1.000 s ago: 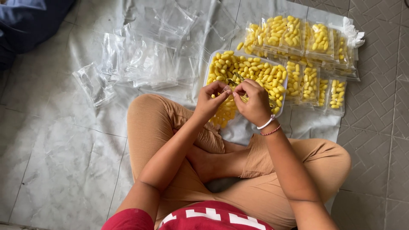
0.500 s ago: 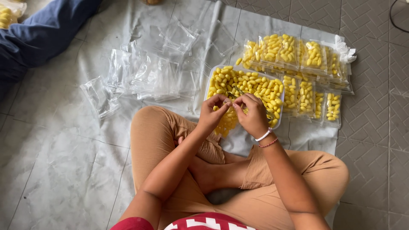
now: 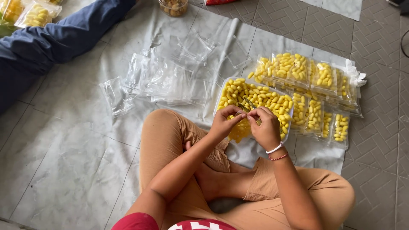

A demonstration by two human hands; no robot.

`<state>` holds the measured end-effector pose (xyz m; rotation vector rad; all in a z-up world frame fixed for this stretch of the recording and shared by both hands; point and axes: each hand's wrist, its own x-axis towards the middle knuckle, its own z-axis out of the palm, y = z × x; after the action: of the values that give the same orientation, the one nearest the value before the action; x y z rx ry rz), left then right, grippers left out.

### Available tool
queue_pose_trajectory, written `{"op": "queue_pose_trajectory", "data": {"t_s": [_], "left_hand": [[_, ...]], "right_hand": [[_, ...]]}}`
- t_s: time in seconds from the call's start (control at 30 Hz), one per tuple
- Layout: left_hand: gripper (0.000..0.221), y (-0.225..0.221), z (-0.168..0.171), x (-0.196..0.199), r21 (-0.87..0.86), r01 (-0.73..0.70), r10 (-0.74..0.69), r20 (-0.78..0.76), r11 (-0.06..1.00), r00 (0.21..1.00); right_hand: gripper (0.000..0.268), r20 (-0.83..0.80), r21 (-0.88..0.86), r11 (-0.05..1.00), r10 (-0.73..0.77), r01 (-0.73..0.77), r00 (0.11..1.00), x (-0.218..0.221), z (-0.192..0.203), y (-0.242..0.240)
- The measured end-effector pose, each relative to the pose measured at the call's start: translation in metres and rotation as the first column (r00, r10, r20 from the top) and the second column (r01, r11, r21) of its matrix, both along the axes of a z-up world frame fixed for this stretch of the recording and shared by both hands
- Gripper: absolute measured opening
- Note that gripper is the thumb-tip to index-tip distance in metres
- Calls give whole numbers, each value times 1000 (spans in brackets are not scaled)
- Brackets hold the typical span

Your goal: Packaging small yellow snacks into plastic bags using tongs

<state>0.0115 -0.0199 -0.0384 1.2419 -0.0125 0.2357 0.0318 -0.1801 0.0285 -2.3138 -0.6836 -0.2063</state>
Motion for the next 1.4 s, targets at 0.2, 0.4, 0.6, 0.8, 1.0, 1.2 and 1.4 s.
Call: {"op": "queue_pose_trajectory", "data": {"t_s": [0.2,0.4,0.6,0.8,1.0,1.2,1.4], "left_hand": [[14,1,-7,0,68,-57,55,30,996,998],[15,-3,-22,8,-7,-82,81,-94,997,992],[16,1,-17,9,-187,6,-41,-181,982,983],[17,1,0,7,-200,77,-108,-149,977,983],[17,3,3,6,-194,152,-175,-110,969,978],[12,10,-13,9,-44,101,-104,-78,994,991],[12,9,-27,15,8,78,-77,-74,997,994]], "right_hand": [[9,96,-126,987,-89,101,991,-2,-13,5],[8,-48,-30,995,-94,93,994,0,-9,3],[5,-100,80,992,-85,93,991,-2,-7,1],[5,-54,80,992,-96,100,994,5,-7,-8],[8,18,13,995,-96,96,995,-1,-13,-8],[7,-125,107,991,-67,81,990,-3,-5,-6],[7,-197,188,972,-99,137,975,-9,0,-8]]}}
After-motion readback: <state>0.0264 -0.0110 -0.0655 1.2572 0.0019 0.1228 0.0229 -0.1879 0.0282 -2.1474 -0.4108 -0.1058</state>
